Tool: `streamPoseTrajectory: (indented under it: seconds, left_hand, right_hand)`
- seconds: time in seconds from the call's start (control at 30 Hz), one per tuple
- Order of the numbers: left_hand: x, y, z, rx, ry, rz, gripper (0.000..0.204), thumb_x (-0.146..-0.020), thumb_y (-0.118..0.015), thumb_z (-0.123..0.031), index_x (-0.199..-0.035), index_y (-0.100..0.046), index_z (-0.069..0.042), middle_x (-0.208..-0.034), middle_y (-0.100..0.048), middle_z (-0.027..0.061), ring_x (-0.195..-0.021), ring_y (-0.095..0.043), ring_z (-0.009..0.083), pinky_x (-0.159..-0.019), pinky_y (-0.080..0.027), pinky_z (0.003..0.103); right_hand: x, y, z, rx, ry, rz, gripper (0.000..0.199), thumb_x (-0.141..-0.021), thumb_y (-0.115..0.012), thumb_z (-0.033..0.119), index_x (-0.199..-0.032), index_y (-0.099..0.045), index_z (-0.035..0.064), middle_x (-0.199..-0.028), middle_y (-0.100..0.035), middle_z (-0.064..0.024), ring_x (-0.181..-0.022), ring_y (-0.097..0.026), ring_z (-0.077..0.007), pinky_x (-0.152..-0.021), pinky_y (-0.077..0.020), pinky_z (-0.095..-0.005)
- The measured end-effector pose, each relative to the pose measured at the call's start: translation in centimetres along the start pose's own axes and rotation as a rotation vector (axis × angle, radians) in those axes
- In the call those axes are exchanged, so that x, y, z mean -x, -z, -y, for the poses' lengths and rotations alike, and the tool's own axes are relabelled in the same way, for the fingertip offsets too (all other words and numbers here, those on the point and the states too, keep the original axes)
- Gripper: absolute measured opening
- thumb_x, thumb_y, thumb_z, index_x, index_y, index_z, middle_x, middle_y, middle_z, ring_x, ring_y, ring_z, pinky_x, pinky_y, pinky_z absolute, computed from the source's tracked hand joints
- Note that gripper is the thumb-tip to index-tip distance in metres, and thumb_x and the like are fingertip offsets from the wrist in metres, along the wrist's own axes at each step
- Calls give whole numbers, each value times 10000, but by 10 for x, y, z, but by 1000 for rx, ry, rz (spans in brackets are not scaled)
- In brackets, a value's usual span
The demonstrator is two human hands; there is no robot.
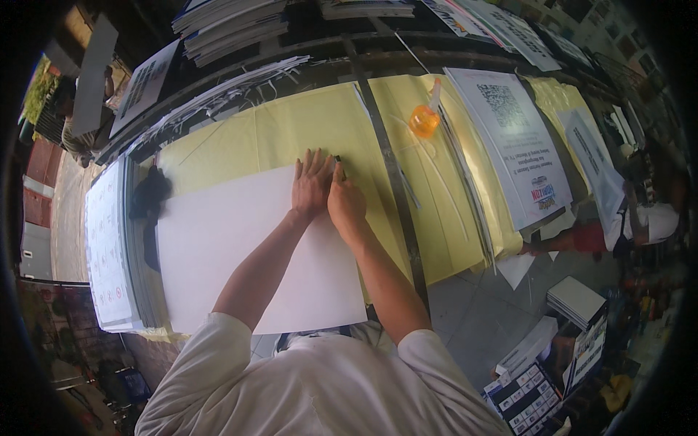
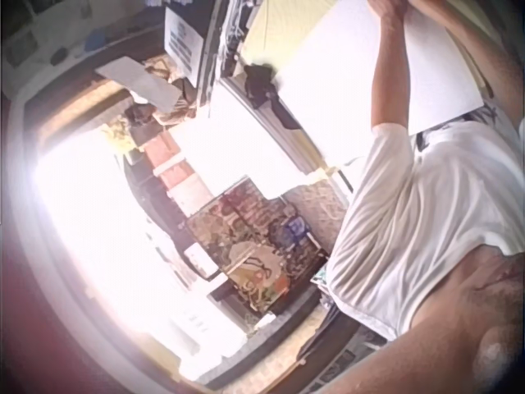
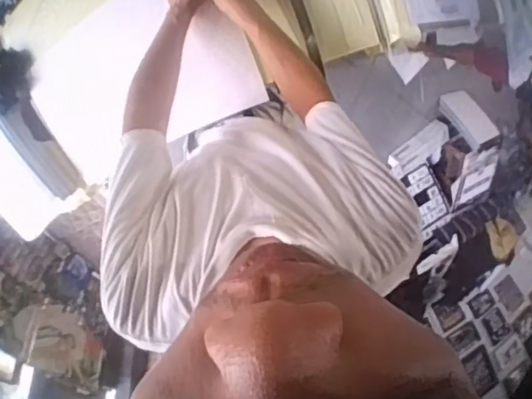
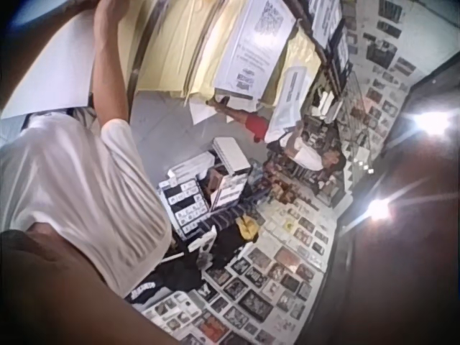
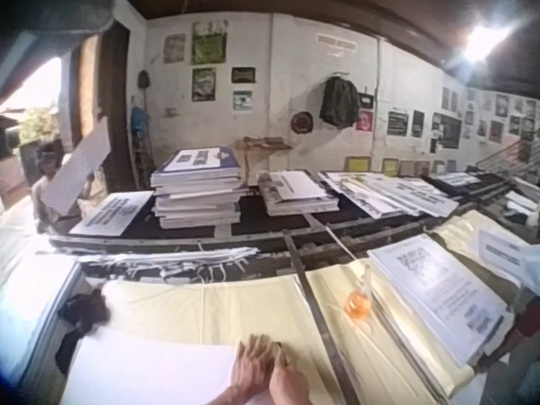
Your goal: The person wipes a printed poster with a cloth, then uses a utility knife and ruler to trim the edges of a white board. They place the trimmed board onto the poster and smooth it down, repeating the process with another poster.
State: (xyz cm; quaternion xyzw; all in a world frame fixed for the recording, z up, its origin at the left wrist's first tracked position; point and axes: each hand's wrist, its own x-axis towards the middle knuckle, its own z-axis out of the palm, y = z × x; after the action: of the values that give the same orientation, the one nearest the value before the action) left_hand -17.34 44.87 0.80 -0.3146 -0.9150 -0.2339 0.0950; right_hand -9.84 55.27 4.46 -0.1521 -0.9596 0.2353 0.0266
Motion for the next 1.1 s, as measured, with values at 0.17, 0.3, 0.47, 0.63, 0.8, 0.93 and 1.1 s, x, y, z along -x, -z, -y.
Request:
streamPoseTrajectory:
  seconds: [0.17,0.3,0.47,0.63,0.8,0.93,1.1]
  left_hand:
    - [0,1,-3,13,16,-14,525,-992,-560,-274,-1475,-550,-69,-1610,-408,207,-1536,-271,426,-1256,-196,574]
    - [0,3,-4,-12,1,-30,511,-994,-583,-243,-1479,-544,-87,-1593,-427,203,-1529,-289,418,-1250,-229,575]
    - [2,4,-4,4,15,-18,506,-1009,-582,-249,-1493,-531,-112,-1600,-425,186,-1533,-293,399,-1264,-223,559]
    - [2,4,-4,14,36,-1,507,-1017,-575,-265,-1504,-521,-133,-1615,-413,168,-1542,-281,383,-1282,-188,539]
    - [2,7,-6,36,38,9,508,-1023,-539,-282,-1496,-523,-96,-1619,-403,177,-1545,-269,383,-1283,-168,527]
    - [2,8,-7,57,42,8,506,-1025,-538,-284,-1497,-523,-102,-1617,-407,178,-1544,-273,380,-1283,-169,528]
    - [2,7,-4,28,33,31,526,-1013,-543,-290,-1507,-514,-110,-1620,-402,178,-1549,-264,379,-1283,-164,532]
  right_hand:
    - [45,1,-8,136,51,-13,657,-956,-554,65,-1573,-337,-3,-1059,-677,-282,-826,-721,-427,-693,-597,-472]
    - [99,19,-13,131,72,-7,660,-949,-589,49,-1572,-370,35,-1018,-667,-243,-777,-712,-406,-670,-591,-470]
    - [121,69,-43,28,14,-293,626,-995,-594,93,-1582,-418,223,-1048,-627,-201,-831,-701,-384,-698,-583,-480]
    - [93,99,-119,331,-346,-392,600,-1019,-596,145,-1582,-398,202,-1104,-597,-198,-956,-658,-356,-717,-587,-460]
    - [81,89,-152,489,-334,-220,525,-976,-672,202,-1481,-540,153,-1169,-601,-182,-1146,-592,-354,-858,-551,-509]
    - [56,68,-123,203,-59,-586,262,-941,-715,207,-1179,-735,99,-1173,-636,-174,-1167,-593,-359,-905,-530,-489]
    - [-16,16,-52,-147,36,-285,208,-941,-713,248,-1073,-760,93,-1044,-697,-145,-1049,-670,-345,-900,-541,-450]
